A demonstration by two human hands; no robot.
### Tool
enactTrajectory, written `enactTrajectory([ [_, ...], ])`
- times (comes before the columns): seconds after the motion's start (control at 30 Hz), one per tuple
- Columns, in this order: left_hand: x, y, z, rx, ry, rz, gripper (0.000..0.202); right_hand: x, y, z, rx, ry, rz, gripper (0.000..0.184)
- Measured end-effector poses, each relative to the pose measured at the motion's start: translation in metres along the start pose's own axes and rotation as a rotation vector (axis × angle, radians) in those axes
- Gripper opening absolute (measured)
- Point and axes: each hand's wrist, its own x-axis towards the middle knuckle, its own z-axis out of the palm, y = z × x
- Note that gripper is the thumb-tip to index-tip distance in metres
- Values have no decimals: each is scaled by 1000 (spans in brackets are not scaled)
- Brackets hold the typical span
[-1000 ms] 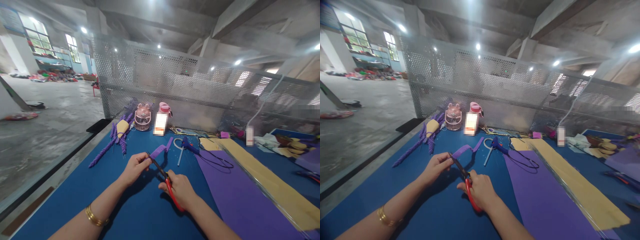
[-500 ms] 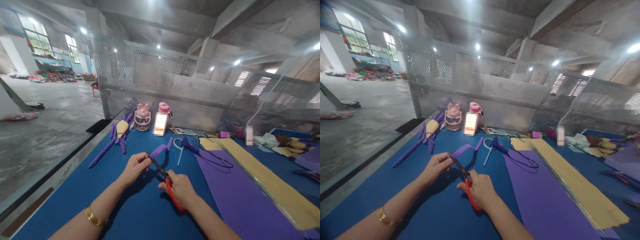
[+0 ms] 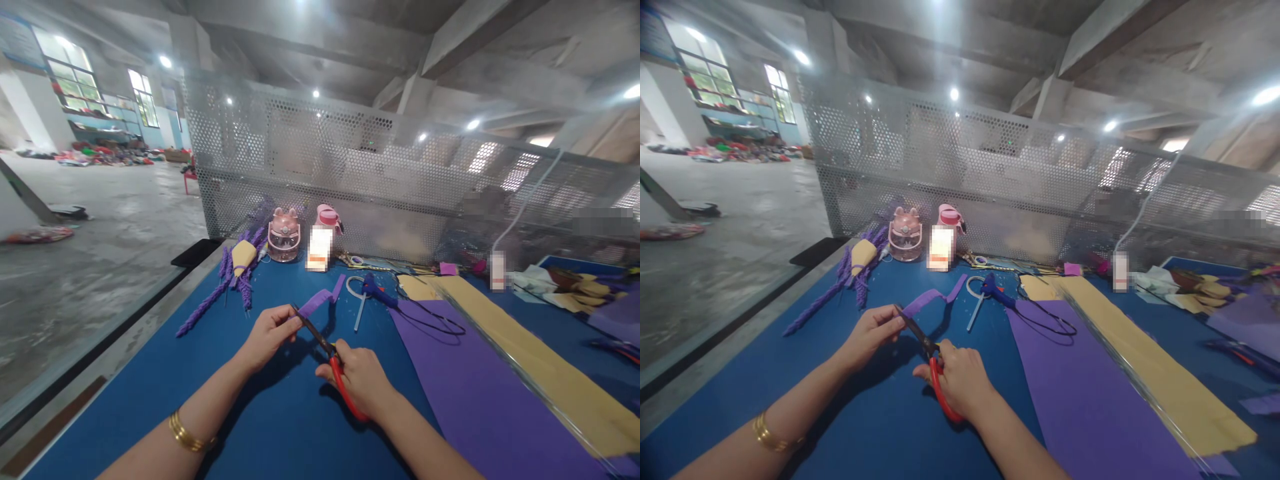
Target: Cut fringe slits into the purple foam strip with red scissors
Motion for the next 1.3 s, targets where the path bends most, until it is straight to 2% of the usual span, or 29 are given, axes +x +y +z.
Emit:
enactTrajectory([
  [0.43,0,-1,-1,-30,-16,-27,29,0,0,-1,1,-15,14,48],
  [0.73,0,2,-3,-70,-54,-66,31,0,2,-2,94,-25,33,45],
  [1.3,1,0,-6,-113,-72,-65,32,2,5,-8,768,-187,-4,53],
])
